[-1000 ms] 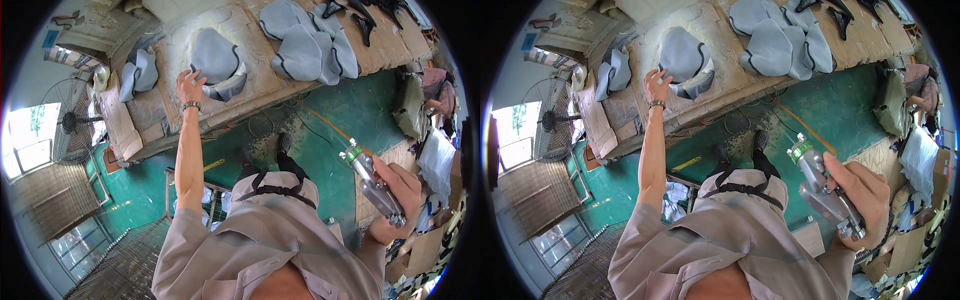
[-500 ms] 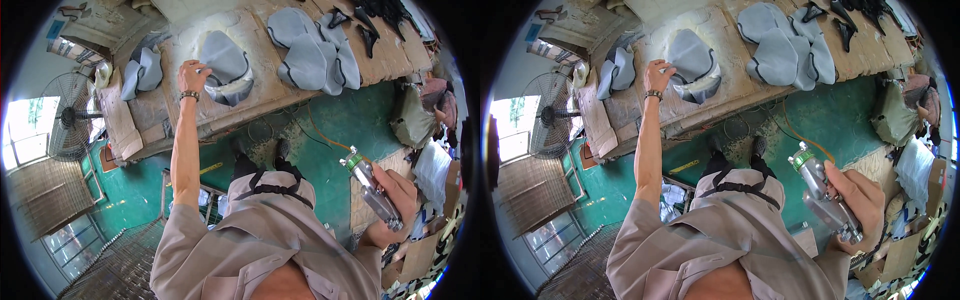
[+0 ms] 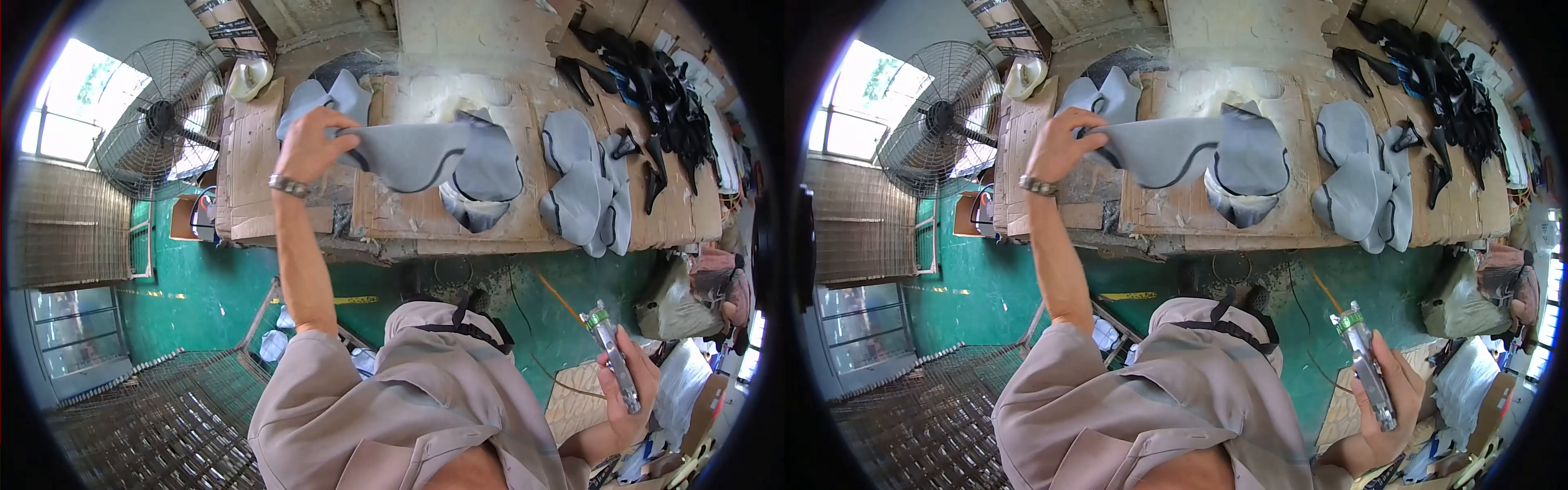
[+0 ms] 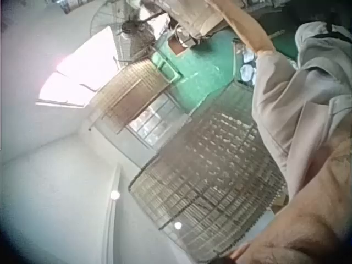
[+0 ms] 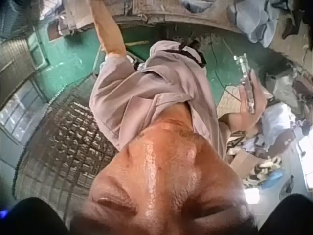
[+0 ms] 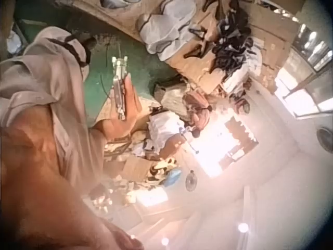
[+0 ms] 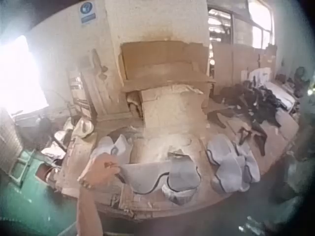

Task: Applying adhesive to fabric pads using a spray gun and organizing them on a rack in a factory setting.

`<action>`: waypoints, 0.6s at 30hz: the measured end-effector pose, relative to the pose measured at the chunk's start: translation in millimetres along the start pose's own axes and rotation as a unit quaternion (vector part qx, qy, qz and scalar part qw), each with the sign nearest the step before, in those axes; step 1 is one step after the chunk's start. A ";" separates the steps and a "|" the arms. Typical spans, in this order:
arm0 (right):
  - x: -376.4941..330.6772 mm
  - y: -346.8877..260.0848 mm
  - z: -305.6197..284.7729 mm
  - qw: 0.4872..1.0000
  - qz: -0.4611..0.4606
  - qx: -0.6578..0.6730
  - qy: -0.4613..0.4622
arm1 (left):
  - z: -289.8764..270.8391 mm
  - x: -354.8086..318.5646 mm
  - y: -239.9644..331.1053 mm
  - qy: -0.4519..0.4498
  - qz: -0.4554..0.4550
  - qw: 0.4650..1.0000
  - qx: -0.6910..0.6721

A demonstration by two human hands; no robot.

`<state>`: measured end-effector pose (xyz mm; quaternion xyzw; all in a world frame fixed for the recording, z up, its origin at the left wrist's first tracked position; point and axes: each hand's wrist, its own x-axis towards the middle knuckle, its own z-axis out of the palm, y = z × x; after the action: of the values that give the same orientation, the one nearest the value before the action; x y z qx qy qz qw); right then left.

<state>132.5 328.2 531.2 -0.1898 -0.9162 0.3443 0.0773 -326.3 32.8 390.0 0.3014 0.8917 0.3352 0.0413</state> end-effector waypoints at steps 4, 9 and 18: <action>30.1 -24.3 32.7 0.998 0.023 0.006 -0.050 | -59.1 10.2 -82.8 0.002 0.007 1.000 -0.013; 57.0 -43.9 71.6 0.996 0.015 0.018 -0.085 | -127.8 50.8 -200.7 0.099 -0.066 0.982 0.149; 74.3 -75.1 117.7 0.993 0.062 0.000 -0.101 | -106.7 51.2 -334.2 0.426 0.033 0.828 0.363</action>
<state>10.3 235.3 493.2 -0.2101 -0.9059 0.3659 -0.0369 -567.8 -197.8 270.8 0.1512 0.8674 0.0835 -0.4667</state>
